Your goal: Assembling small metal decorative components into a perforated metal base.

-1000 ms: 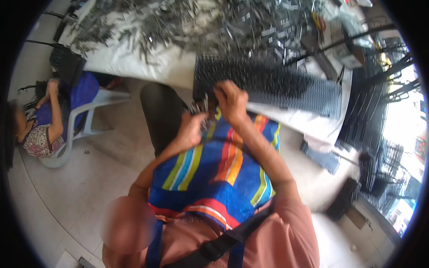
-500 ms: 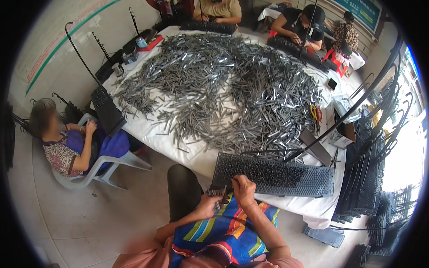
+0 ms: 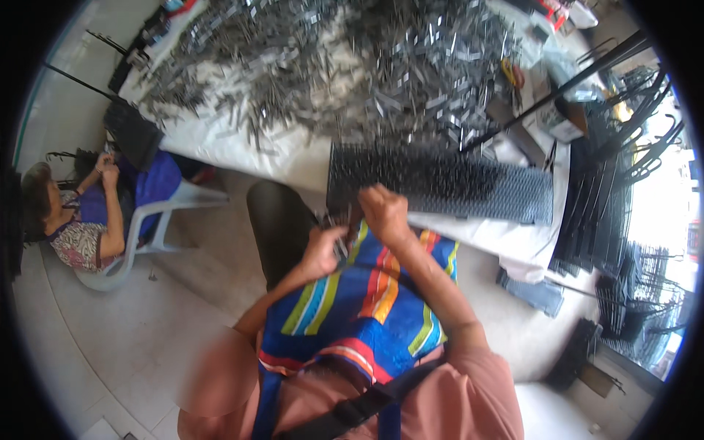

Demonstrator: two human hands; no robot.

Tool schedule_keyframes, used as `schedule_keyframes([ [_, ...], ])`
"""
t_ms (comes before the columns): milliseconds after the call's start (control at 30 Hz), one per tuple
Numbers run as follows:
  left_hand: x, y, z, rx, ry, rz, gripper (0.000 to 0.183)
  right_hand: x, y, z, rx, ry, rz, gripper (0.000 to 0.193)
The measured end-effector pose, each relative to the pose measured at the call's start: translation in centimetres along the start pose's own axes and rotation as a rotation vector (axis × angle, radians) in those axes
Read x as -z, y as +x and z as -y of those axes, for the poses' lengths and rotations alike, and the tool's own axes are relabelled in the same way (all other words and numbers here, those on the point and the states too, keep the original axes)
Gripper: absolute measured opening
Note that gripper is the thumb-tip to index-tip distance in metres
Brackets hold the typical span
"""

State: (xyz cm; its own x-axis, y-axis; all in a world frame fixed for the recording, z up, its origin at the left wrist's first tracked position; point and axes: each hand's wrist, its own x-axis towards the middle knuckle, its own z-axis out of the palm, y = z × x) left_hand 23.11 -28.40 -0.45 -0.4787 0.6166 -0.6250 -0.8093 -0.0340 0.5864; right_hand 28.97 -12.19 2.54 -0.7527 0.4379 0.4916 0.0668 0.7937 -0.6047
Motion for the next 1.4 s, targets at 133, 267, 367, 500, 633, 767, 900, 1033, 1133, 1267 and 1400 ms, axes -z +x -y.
schedule_keyframes([
  [133, -0.7, 0.0, -1.0, 0.052, -0.042, 0.0, 0.014, -0.7, -0.7, 0.1, -0.04, 0.012, -0.016, 0.005],
  [267, -0.3, -0.5, -0.6, 0.068, -0.052, -0.032, 0.014, -0.8, -0.4, 0.9, -0.074, -0.05, 0.031, 0.005],
  [367, -0.4, -0.7, -0.4, 0.096, -0.059, -0.042, 0.014, -0.6, -0.7, 0.8, -0.008, -0.107, 0.083, 0.006],
  [500, -0.3, -0.6, -0.4, 0.102, -0.061, -0.024, 0.014, -0.3, -0.9, 0.6, 0.003, -0.234, 0.154, 0.01],
  [633, -0.3, -0.6, -0.6, 0.094, -0.061, 0.064, 0.018, 0.3, -1.7, 1.2, -0.049, -0.148, 0.069, 0.013],
  [767, -1.2, -0.6, -0.9, 0.129, -0.055, 0.088, 0.019, 0.4, -2.6, 1.8, -0.606, 0.475, 0.162, 0.012],
  [900, -1.6, -0.3, -1.1, 0.121, -0.151, 0.021, 0.019, 0.4, -2.0, 1.0, -0.703, 0.643, -0.122, 0.01],
  [1033, -1.3, 0.1, -0.5, 0.119, -0.16, 0.005, 0.014, 0.2, -0.7, 1.0, -0.551, 0.452, -0.176, 0.01],
  [1133, -0.9, 0.2, -0.5, 0.106, -0.088, 0.057, 0.016, 0.1, -0.7, 1.0, -0.406, 0.145, -0.025, 0.009],
  [1267, -1.5, 0.1, -0.7, 0.142, -0.166, 0.039, 0.013, -0.1, -1.1, 1.2, -0.132, -0.152, 0.046, 0.012],
  [1400, -2.1, -0.3, -1.2, 0.108, -0.212, 0.072, 0.012, 0.9, -1.5, 2.1, -0.326, 0.053, 0.195, 0.011],
])
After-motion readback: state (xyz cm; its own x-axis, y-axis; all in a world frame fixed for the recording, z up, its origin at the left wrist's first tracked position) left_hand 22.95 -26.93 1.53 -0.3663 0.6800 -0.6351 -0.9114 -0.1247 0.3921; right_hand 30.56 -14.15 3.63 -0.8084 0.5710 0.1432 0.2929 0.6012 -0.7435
